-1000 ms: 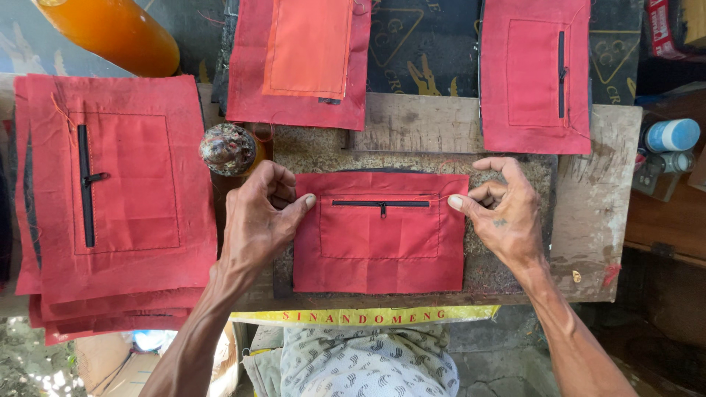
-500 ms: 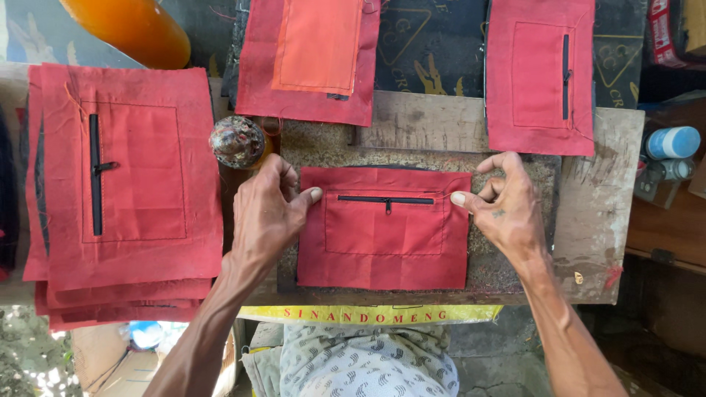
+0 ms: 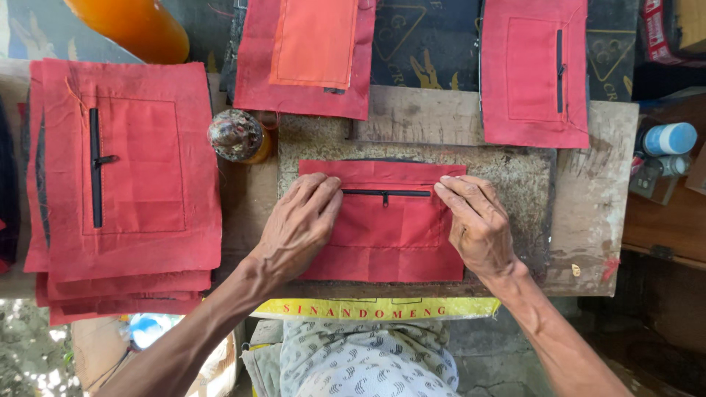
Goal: The person aligns red fabric pocket pieces with zippers on a wooden board, smooths them by hand, and rubs the seams with a small bottle to set the edges. The person repeats this process for multiple pocket pieces, stacking finished items on the table.
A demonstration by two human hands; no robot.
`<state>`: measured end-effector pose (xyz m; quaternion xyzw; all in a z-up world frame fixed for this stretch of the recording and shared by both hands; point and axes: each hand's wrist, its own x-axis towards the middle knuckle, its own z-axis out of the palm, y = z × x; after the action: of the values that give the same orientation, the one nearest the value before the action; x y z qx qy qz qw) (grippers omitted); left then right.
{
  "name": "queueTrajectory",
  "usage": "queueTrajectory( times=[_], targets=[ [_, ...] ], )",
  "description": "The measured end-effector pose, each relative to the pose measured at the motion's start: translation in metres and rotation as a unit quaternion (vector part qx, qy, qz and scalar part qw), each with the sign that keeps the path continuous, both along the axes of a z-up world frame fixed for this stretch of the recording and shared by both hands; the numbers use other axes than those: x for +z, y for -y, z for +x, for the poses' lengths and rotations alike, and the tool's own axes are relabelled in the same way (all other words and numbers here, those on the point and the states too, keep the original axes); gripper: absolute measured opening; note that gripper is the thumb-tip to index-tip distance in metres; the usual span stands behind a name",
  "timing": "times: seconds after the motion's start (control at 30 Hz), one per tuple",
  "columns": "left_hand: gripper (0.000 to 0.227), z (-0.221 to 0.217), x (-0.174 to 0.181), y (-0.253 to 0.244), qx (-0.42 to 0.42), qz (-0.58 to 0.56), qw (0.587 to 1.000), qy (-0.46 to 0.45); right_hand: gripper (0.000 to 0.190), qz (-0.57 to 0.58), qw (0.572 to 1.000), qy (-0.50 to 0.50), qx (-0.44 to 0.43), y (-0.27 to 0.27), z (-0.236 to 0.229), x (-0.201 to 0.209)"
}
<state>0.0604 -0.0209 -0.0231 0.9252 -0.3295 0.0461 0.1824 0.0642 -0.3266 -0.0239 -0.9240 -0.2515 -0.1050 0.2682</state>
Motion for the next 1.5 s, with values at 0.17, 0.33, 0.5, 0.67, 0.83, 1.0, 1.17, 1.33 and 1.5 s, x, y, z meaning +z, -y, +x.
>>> queueTrajectory(
  times=[0.17,0.33,0.5,0.67,0.83,1.0,1.17,1.33,1.5],
  targets=[
    [0.047,-0.008,0.008,0.014,0.030,0.080,0.996,0.000,0.048,-0.082,0.996,-0.013,-0.009,-0.010,-0.002,0.010],
    [0.044,-0.014,0.012,0.028,0.004,0.189,0.982,0.004,0.055,-0.154,0.987,-0.047,0.001,-0.018,-0.011,0.011],
    [0.043,-0.016,0.010,0.036,0.019,0.233,0.971,0.041,0.067,-0.104,0.991,-0.077,0.020,-0.021,-0.011,0.019],
    [0.053,-0.001,-0.003,0.056,-0.037,0.098,0.994,-0.024,0.074,-0.108,0.992,-0.060,0.022,-0.025,-0.011,0.013],
    [0.059,-0.008,-0.013,0.058,-0.020,0.078,0.996,-0.037,0.082,-0.094,0.993,-0.067,0.039,-0.027,-0.013,0.001],
    [0.058,-0.008,-0.013,0.060,0.036,0.029,0.997,-0.054,0.079,-0.044,0.994,-0.098,0.002,-0.028,-0.009,0.001],
    [0.065,0.001,-0.021,0.084,0.002,0.128,0.992,0.016,0.082,0.022,0.996,-0.068,0.044,-0.053,-0.009,-0.012],
    [0.066,0.002,-0.017,0.080,0.030,0.095,0.995,-0.005,0.082,-0.010,0.998,-0.059,0.012,-0.053,-0.008,-0.007],
    [0.073,-0.006,-0.012,0.038,0.094,0.033,0.992,-0.082,0.085,-0.023,0.996,-0.074,-0.031,-0.029,-0.014,0.001]
  ],
)
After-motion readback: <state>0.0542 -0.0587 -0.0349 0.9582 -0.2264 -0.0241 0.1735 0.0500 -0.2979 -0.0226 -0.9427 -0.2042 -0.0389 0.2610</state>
